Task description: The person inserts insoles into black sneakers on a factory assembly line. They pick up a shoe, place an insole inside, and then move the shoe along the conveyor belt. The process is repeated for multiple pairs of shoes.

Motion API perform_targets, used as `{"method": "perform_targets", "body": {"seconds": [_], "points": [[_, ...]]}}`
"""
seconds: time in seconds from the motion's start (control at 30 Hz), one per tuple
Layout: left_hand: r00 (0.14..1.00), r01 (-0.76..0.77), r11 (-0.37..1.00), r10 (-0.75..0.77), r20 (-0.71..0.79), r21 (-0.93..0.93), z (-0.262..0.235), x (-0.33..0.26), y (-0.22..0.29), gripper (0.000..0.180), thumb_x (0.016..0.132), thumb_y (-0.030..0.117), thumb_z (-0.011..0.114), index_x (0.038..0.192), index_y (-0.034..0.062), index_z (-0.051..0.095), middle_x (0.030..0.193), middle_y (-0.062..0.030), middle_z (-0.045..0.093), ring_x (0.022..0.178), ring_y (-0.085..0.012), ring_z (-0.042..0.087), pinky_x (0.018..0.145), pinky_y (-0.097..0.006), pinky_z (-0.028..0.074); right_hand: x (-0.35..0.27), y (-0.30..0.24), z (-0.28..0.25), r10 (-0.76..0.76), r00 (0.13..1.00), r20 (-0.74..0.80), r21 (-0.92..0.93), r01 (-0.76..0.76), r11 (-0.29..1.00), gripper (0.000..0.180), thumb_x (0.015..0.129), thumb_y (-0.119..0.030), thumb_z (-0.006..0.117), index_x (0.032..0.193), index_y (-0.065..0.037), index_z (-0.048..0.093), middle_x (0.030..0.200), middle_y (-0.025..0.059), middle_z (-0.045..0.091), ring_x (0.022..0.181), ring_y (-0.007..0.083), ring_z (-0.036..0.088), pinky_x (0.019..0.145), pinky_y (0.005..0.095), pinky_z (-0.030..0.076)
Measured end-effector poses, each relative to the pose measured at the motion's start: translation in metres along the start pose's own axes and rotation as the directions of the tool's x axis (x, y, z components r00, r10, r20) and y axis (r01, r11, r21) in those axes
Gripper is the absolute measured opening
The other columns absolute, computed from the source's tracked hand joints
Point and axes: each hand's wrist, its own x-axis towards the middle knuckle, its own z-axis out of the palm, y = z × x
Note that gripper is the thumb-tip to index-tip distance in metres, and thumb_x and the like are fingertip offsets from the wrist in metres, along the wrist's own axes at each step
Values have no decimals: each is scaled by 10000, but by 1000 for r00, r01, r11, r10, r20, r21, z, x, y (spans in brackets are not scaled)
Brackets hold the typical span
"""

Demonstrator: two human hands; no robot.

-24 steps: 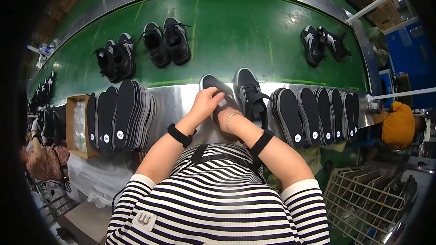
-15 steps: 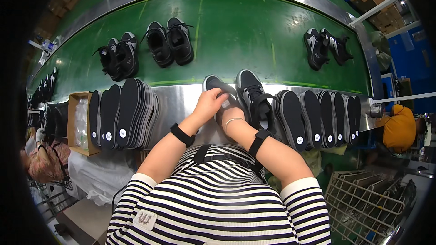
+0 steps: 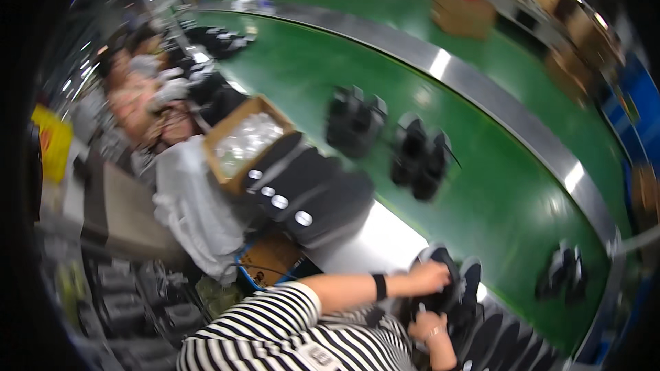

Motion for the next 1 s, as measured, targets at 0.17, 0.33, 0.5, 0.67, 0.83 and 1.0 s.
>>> {"method": "perform_targets", "body": {"seconds": [0.17,0.33,0.5,0.67,0.83,1.0], "points": [[1000,0,987,-1,-6,-161,-22,-17,20,176,687,189,518,722,21,557,710,-181,567,687,-350,544,628,-418,428,5,14,17,-81,954,-290,-8,82,997,425,688,-333,505,881,44,540,821,177,591,800,297,571,787,432,394],[999,2,992,-6,-33,-127,-20,-34,10,210,724,227,519,758,26,571,677,-175,572,657,-332,557,600,-414,429,-12,-1,5,172,940,-294,939,318,-132,322,803,-235,533,1004,15,512,883,102,556,787,146,522,691,263,432],[992,-40,997,31,-118,-71,-24,-51,25,217,728,245,512,736,38,575,645,-168,561,638,-331,553,579,-415,430,-12,-17,2,330,890,-314,912,379,-155,185,787,-190,572,780,-5,563,649,40,550,554,118,499,535,229,422],[971,-221,968,230,-71,117,-19,-48,10,197,708,236,496,691,63,588,662,-178,563,643,-341,550,573,-427,427,-5,-12,18,393,851,-348,861,456,-224,140,789,-145,543,786,-8,572,645,39,554,531,121,491,513,237,415],[981,-190,966,177,84,174,-45,-40,8,148,713,134,470,679,38,578,687,-143,560,647,-299,540,565,-413,420,-58,-15,18,400,630,-666,496,774,-393,134,723,-129,545,704,-3,503,578,71,494,513,145,453,532,274,394],[974,151,985,-163,159,84,-68,-44,0,198,837,182,470,802,1,543,620,-65,492,569,-170,474,493,-318,392,-119,57,97,980,43,-192,427,903,44,124,772,-115,511,707,-12,533,623,17,503,573,92,455,533,223,353]]}}
